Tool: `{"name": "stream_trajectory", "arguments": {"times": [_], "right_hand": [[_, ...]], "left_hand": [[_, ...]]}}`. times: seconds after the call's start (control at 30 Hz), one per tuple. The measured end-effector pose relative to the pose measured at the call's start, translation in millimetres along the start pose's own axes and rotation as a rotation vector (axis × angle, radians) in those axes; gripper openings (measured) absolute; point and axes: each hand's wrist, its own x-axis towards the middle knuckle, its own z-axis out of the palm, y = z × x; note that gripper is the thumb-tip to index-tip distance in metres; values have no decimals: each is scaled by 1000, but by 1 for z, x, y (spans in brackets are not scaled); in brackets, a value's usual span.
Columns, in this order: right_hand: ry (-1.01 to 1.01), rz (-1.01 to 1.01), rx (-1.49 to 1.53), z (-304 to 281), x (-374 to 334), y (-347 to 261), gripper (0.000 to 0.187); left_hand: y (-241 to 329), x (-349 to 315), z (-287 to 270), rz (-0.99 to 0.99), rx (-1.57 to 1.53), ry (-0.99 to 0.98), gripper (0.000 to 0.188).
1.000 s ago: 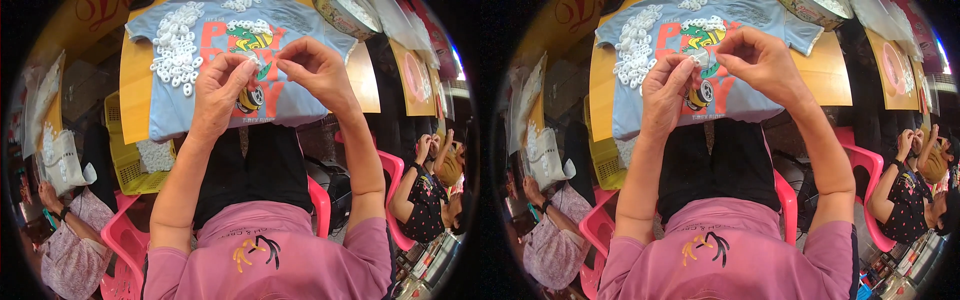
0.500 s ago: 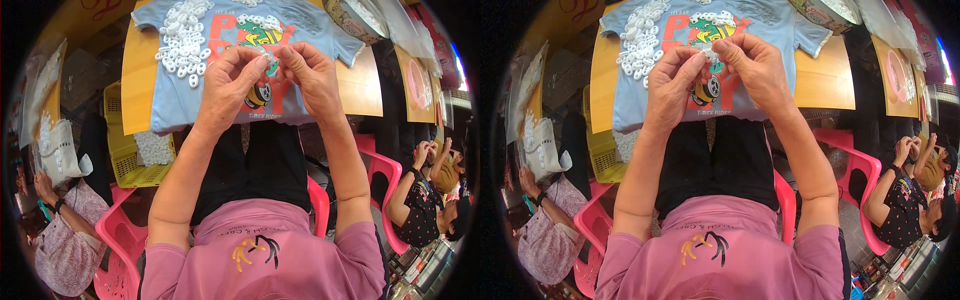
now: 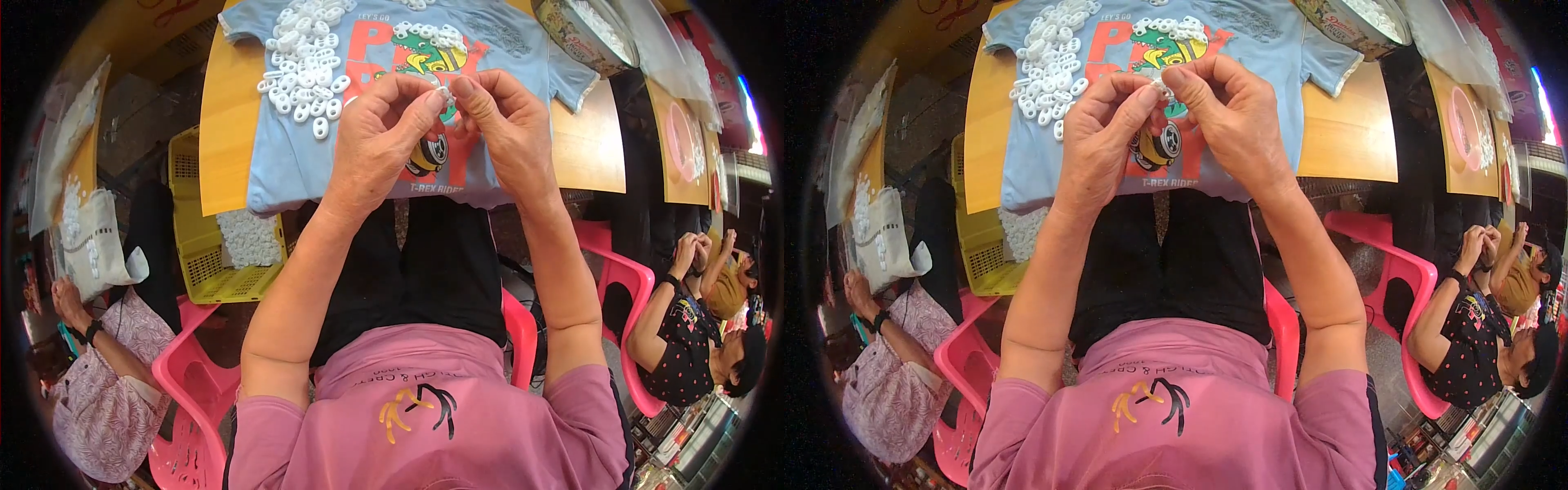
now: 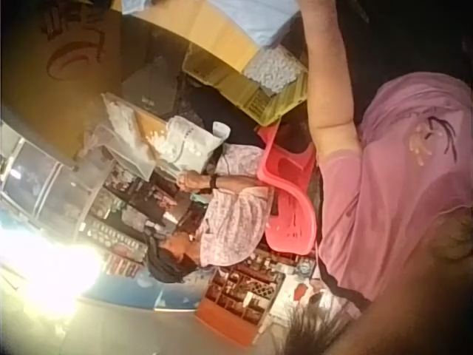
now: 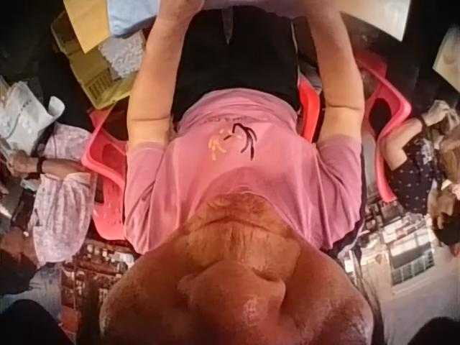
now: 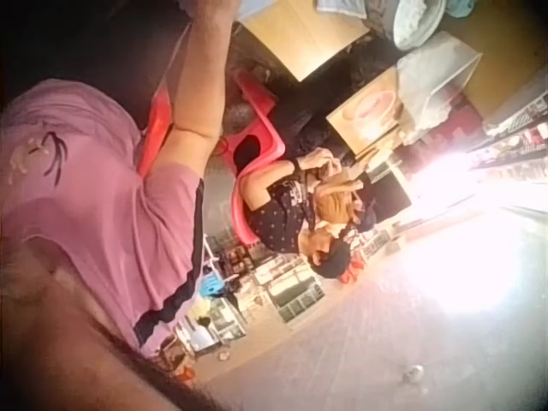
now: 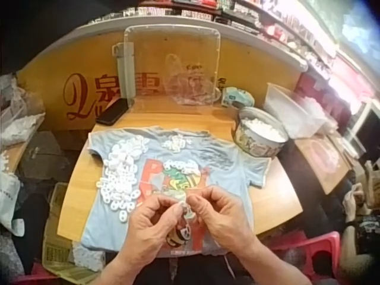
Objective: Assembling small white plastic accessories onto a light blue t-shirt at a workbench.
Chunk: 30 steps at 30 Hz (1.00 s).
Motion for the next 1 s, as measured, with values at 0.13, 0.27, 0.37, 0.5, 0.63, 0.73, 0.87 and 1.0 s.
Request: {"name": "stream_trajectory", "arguments": {"times": [0.13, 0.27, 0.37, 0.5, 0.63, 0.73, 0.87, 1.0], "right_hand": [[30, -32, -40, 4, -2, -2, 22], [93, -144, -257, 5, -3, 2, 21], [135, -182, -335, 9, -2, 6, 21], [166, -166, -326, 12, -3, 9, 23], [148, -129, -266, 14, -4, 5, 24], [165, -110, -214, 19, -6, 5, 23], [185, -104, -133, 21, -6, 6, 21], [166, -100, -139, 16, -7, 7, 20]], "left_hand": [[-1, 0, 0, 26, 19, 13, 17], [0, -1, 1, 48, 82, 22, 16], [2, -2, 3, 62, 134, 41, 14], [2, -3, 6, 91, 157, 60, 13], [2, -4, 5, 133, 248, 45, 11], [1, -4, 5, 135, 269, 53, 11], [3, -4, 7, 103, 160, 96, 12], [1, -3, 5, 106, 150, 83, 13]]}}
